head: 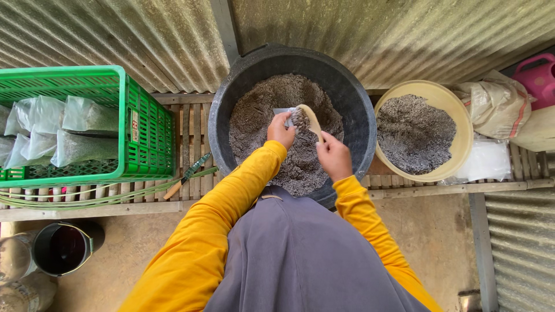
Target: The person scoops a grey granular material from a large black basin into small transparent plastic bags using a wooden spoon. After filling each bag, the person ties it closed and places it into a green plastic crate. The process is repeated multiple times.
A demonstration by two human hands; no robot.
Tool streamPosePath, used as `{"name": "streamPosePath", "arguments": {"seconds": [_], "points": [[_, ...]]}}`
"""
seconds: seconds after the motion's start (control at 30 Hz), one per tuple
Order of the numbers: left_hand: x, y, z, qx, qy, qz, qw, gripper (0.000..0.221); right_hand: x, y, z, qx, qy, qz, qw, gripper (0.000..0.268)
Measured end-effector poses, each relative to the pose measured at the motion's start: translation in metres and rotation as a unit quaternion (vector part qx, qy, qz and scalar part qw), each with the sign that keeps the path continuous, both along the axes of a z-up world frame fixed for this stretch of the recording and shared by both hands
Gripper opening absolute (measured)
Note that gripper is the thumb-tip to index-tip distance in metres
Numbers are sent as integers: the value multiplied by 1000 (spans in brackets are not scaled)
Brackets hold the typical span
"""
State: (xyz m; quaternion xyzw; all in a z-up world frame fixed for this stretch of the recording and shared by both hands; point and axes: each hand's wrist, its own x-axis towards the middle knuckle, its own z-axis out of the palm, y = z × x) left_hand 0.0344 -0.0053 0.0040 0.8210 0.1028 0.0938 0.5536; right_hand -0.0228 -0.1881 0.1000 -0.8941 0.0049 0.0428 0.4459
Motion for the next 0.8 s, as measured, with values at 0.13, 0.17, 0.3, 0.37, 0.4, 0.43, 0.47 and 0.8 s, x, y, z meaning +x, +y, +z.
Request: {"name": "streamPosePath", "arguments": {"seconds": [0.13, 0.17, 0.3, 0.37, 0.4, 0.43, 0.47, 0.8], "points": [[0, -1, 1, -19, -1, 9, 1000, 45, -6, 11, -8, -136, -205, 41, 968, 41], [-1, 0, 2, -19, 13, 10, 1000, 45, -3, 9, -16, -135, -202, 25, 970, 42], [-4, 4, 7, -18, 33, 8, 999, 45, 25, -8, -65, -29, -86, -56, 994, 38], [-4, 4, 11, -13, 21, 7, 1000, 45, 39, -17, -87, 201, 151, -96, 963, 35], [-5, 4, 13, -8, 15, 8, 1000, 45, 43, -21, -92, 310, 265, -107, 907, 34], [-5, 5, 15, -4, 10, 10, 1000, 45, 45, -24, -95, 322, 252, -104, 907, 35], [-6, 6, 17, -2, 19, 9, 1000, 45, 46, -27, -95, 333, 239, -99, 907, 37], [-3, 2, 19, 18, 57, -4, 998, 44, -12, 11, 18, -256, -202, 38, 945, 43]]}}
